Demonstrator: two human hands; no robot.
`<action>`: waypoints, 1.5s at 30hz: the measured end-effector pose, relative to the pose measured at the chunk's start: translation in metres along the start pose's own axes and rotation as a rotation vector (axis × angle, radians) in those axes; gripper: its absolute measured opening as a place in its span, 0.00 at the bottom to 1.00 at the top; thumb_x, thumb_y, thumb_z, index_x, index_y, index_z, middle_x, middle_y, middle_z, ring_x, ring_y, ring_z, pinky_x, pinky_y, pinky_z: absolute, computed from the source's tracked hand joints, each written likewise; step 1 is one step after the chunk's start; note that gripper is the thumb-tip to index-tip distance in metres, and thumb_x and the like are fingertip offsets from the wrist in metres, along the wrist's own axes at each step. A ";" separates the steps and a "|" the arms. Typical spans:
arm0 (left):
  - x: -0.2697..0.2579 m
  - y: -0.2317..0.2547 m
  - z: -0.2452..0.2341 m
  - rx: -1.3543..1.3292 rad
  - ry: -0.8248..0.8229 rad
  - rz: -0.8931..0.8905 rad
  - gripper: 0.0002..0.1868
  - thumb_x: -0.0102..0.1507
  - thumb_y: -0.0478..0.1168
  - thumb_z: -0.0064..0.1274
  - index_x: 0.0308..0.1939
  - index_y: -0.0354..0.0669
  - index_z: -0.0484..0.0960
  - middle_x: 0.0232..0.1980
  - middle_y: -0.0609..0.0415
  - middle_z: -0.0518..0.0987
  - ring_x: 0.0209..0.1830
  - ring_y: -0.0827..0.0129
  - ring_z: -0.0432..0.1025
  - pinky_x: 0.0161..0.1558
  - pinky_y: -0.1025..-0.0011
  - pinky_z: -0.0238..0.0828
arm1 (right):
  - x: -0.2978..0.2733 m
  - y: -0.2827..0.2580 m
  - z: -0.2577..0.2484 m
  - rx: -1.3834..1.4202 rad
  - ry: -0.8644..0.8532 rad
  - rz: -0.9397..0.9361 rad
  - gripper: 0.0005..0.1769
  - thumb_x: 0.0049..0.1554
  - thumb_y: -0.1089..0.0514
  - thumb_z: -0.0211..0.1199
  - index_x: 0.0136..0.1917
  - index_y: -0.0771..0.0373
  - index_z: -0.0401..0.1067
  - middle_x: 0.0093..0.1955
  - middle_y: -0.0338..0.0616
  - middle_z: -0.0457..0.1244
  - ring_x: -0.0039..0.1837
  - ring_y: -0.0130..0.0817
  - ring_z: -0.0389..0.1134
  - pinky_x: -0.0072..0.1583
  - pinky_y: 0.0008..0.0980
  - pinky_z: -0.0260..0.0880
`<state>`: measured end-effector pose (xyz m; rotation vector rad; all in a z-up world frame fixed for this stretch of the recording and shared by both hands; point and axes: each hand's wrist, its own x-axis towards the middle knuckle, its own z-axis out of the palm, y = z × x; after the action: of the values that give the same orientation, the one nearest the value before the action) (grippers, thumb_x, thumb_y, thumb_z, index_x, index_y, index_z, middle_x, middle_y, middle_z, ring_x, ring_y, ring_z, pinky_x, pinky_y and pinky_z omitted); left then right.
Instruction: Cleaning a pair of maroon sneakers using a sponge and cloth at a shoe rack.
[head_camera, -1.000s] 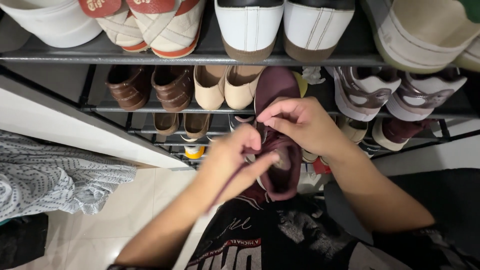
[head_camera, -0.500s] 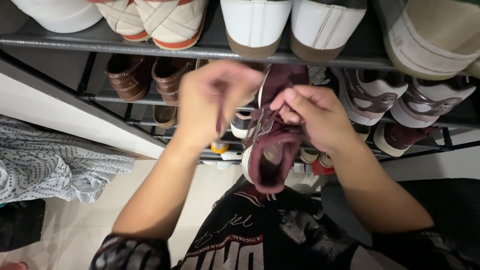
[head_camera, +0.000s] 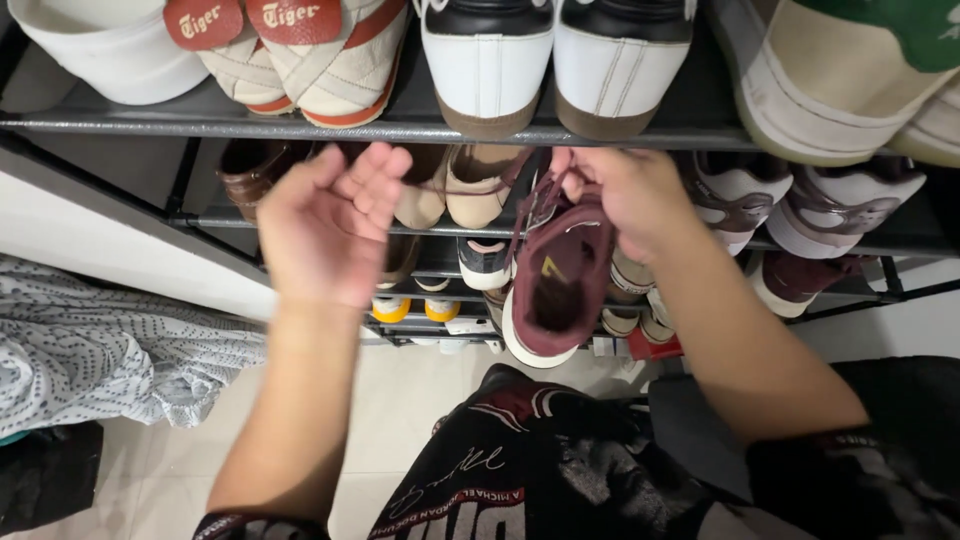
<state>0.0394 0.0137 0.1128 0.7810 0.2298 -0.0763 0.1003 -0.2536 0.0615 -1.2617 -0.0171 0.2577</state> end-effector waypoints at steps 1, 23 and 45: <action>0.001 -0.019 -0.004 0.122 -0.118 0.290 0.11 0.69 0.42 0.51 0.33 0.43 0.75 0.32 0.47 0.81 0.28 0.66 0.77 0.32 0.73 0.74 | -0.001 0.003 -0.001 -0.033 -0.003 -0.001 0.08 0.63 0.61 0.57 0.43 0.65 0.72 0.40 0.39 0.64 0.40 0.23 0.62 0.44 0.23 0.62; 0.050 -0.090 0.051 0.988 -0.484 0.364 0.05 0.62 0.34 0.62 0.35 0.33 0.85 0.30 0.56 0.84 0.28 0.81 0.73 0.33 0.78 0.72 | -0.025 0.014 0.011 -0.177 0.296 -0.552 0.06 0.59 0.68 0.67 0.45 0.69 0.70 0.39 0.32 0.65 0.39 0.17 0.64 0.41 0.19 0.63; 0.068 -0.085 0.041 0.783 -0.593 0.117 0.04 0.61 0.33 0.63 0.37 0.33 0.87 0.35 0.54 0.86 0.34 0.78 0.77 0.40 0.78 0.76 | -0.062 -0.020 -0.004 -0.919 0.132 -0.544 0.07 0.56 0.63 0.72 0.48 0.69 0.80 0.42 0.43 0.71 0.40 0.24 0.70 0.42 0.23 0.67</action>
<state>0.0995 -0.0742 0.0664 1.5034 -0.4412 -0.2925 0.0444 -0.2756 0.0866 -2.1178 -0.3971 -0.3551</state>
